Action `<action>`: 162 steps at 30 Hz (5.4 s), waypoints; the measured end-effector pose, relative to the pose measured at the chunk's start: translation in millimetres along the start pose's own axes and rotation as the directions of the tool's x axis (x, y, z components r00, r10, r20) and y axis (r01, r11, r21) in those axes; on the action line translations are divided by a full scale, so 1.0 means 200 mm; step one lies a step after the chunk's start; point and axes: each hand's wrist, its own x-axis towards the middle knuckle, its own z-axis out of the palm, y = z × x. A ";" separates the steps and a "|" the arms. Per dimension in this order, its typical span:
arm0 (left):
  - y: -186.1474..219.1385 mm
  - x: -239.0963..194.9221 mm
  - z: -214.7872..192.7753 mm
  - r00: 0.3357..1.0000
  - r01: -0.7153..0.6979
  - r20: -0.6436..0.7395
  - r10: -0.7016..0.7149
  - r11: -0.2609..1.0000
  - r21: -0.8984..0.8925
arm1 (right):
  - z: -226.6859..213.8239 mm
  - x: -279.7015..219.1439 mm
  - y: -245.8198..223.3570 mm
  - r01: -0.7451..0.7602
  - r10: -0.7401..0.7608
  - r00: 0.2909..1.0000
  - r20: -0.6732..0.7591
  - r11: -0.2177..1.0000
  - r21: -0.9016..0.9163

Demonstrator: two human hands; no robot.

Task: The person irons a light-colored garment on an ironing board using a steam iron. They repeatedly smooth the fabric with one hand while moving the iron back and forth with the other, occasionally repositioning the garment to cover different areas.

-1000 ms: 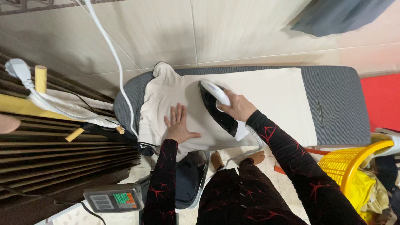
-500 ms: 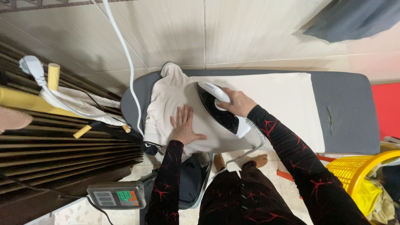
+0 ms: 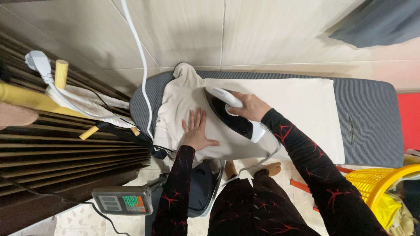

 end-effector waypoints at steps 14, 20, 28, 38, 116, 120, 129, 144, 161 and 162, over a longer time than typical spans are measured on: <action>-0.12 -0.04 0.03 0.989 0.128 -0.073 -0.130 0.991 -0.030 | 0.01 -0.03 -0.03 -0.150 0.150 0.989 -0.012 0.978 -0.146; -0.11 -0.07 0.00 0.982 0.178 -0.058 -0.180 0.983 -0.036 | -0.01 -0.06 -0.05 0.007 0.007 0.994 0.106 0.991 -0.132; -0.13 -0.06 0.01 0.981 0.182 -0.060 -0.186 0.980 -0.076 | -0.02 -0.10 -0.03 0.010 0.026 0.969 0.247 0.990 -0.144; -0.13 -0.07 0.01 0.981 0.173 -0.067 -0.180 0.980 -0.100 | 0.02 -0.25 -0.04 -0.156 0.181 0.981 0.073 0.952 -0.265; 0.82 0.36 0.15 0.964 -0.038 -0.245 0.104 0.964 0.261 | -0.52 -1.13 0.65 -0.630 0.616 0.690 -0.381 0.769 0.102; 0.81 0.37 0.15 0.957 -0.050 -0.259 0.127 0.958 0.283 | -0.48 -1.11 0.72 -0.671 0.610 0.628 -0.483 0.739 0.060; 0.80 0.39 0.17 0.961 -0.042 -0.251 0.118 0.956 0.290 | -0.50 -1.14 0.85 -0.700 0.635 0.578 -0.513 0.709 0.088; 0.81 0.38 0.14 0.956 -0.031 -0.268 0.117 0.951 0.308 | -0.46 -1.08 0.65 -0.617 0.560 0.609 -0.562 0.779 0.108; 0.82 0.37 0.14 0.956 -0.029 -0.270 0.116 0.951 0.307 | -0.54 -0.97 0.75 -0.554 0.519 0.697 -0.495 0.828 0.089; 0.83 0.37 0.14 0.956 -0.028 -0.271 0.116 0.951 0.308 | -0.55 -0.97 0.76 -0.516 0.475 0.738 -0.480 0.855 0.053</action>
